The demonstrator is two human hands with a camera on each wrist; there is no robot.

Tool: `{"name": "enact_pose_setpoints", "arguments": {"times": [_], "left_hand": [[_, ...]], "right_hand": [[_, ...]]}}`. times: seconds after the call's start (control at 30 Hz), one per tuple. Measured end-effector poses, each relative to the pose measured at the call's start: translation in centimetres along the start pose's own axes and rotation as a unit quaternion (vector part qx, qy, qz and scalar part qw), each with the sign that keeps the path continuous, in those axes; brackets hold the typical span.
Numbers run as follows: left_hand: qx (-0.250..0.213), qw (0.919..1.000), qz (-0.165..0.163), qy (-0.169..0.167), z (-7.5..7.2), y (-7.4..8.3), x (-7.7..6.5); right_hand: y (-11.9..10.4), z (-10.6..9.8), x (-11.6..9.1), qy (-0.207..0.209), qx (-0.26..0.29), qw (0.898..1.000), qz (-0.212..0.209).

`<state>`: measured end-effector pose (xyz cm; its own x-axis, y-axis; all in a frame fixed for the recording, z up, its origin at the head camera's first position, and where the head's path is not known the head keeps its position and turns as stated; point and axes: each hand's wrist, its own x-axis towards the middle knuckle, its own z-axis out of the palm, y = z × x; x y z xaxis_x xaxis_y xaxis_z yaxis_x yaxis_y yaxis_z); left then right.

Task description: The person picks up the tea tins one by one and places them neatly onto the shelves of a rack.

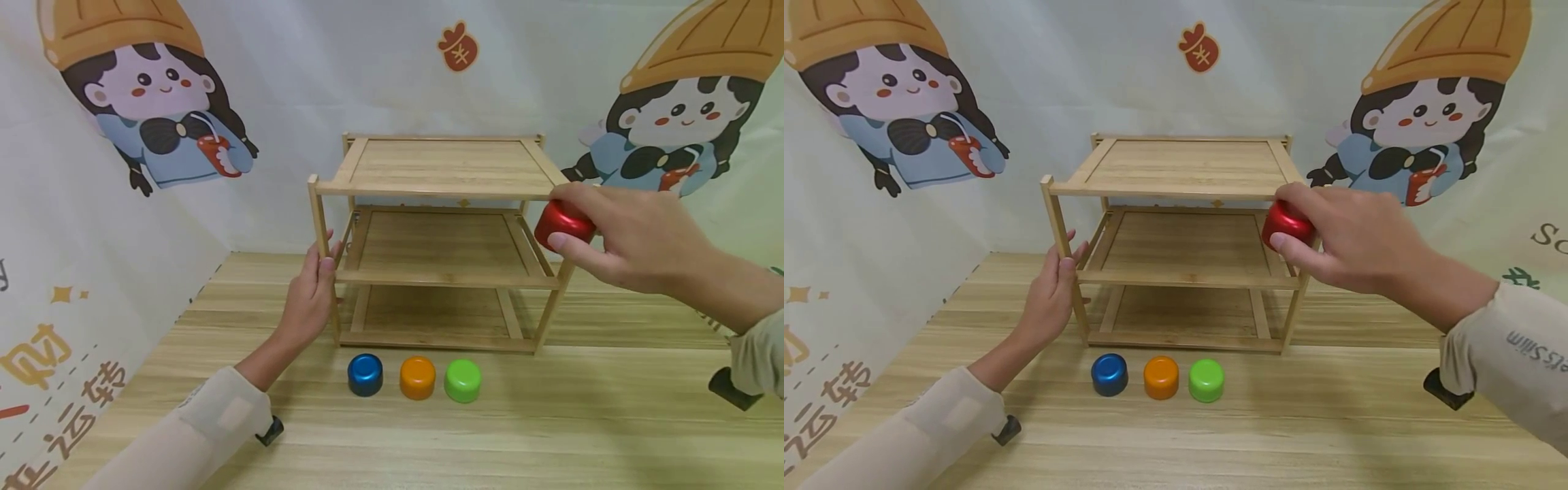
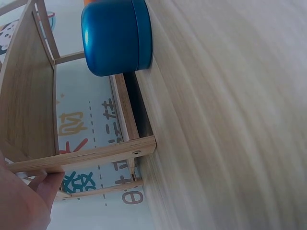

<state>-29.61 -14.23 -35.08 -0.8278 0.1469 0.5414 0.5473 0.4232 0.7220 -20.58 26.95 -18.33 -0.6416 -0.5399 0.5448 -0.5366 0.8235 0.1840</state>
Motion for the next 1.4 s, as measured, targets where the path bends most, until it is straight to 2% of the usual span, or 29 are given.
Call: {"name": "enact_pose_setpoints", "arguments": {"times": [0.2, 0.37, 0.63, 1.1, 1.4], "left_hand": [[0.023, 0.9997, 0.005, 0.007, 0.0, 0.0, -0.1], [0.019, 0.9998, 0.001, 0.006, 0.0, -0.1, -0.2], [0.012, 0.9999, 0.004, 0.004, 0.1, -0.3, -0.2], [0.018, 0.9998, 0.007, 0.006, 0.2, -0.2, -0.1], [0.009, 0.9999, 0.007, 0.007, 0.0, -0.1, -0.1]], "right_hand": [[0.5, -0.3, 0.9, 0.006, -0.002, 1.0, 0.012], [1.0, -0.4, 1.6, 0.024, -0.004, 1.0, 0.002], [1.9, -0.8, 3.0, 0.026, -0.015, 0.999, 0.015], [3.3, -1.1, 5.0, -0.014, -0.001, 0.999, 0.048], [4.0, -0.7, 6.0, -0.027, -0.012, 0.997, 0.065]]}}
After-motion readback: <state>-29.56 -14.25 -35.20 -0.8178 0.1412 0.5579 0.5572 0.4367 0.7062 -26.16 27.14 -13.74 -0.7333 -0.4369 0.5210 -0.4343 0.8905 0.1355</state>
